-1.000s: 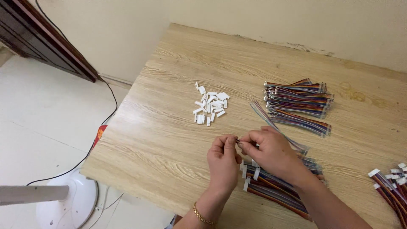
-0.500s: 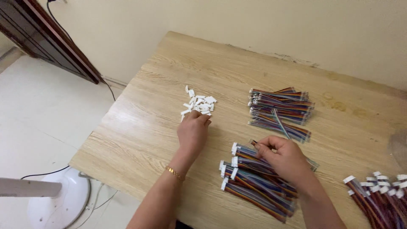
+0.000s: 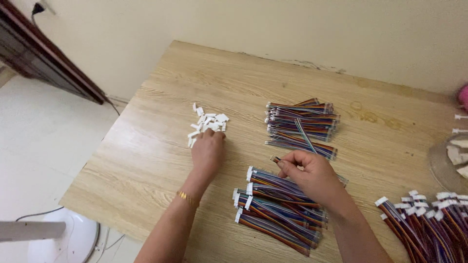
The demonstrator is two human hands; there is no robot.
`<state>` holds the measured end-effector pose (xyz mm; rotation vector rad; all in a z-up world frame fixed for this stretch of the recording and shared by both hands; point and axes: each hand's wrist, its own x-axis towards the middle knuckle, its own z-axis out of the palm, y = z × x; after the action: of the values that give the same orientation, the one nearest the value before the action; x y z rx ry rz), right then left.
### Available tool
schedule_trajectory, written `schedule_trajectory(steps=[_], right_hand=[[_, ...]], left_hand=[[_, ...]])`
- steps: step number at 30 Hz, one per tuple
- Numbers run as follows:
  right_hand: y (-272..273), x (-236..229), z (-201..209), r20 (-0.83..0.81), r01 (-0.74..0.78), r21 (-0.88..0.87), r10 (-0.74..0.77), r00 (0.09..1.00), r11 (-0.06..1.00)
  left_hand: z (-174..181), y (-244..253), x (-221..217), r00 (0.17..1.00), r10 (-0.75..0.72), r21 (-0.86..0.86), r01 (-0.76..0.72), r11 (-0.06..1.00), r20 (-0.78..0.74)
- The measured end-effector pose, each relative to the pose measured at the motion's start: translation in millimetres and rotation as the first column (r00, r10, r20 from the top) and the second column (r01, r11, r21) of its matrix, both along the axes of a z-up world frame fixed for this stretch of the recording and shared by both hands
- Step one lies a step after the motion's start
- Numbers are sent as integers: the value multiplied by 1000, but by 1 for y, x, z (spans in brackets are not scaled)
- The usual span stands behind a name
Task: The person assembles flat ribbon cables by inserting the wire ends into white plastic connectors. They pick up a cable, align the wires, and push them into the connector housing, repeating this process for multiple cables on a wooden table.
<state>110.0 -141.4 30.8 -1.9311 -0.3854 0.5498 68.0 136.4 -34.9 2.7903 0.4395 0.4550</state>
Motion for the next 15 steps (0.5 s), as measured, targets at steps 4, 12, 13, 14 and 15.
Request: schedule_trajectory(steps=[4,12,13,14,15], right_hand=[[-2,-8,17,37,-5,26,4,999,1000],[8,-22,7,38,-17,49,15,999,999],[10,-22,4,-13,-7,65,8,1000,998],[12,-22,1,-18,-9,61,10,1000,998],[13,-22,-3,-64,-9,101,16,998,995]], left_hand=[[29,-43,-27,969,-239,-275,247,929,64],[36,-91,-58,955,-243,-954,222,200,171],[34,-91,-58,967,-194,-986,169,-9,167],[32,-90,-58,968,-191,-986,164,-13,164],[30,-88,-58,964,-156,-977,209,-46,214]])
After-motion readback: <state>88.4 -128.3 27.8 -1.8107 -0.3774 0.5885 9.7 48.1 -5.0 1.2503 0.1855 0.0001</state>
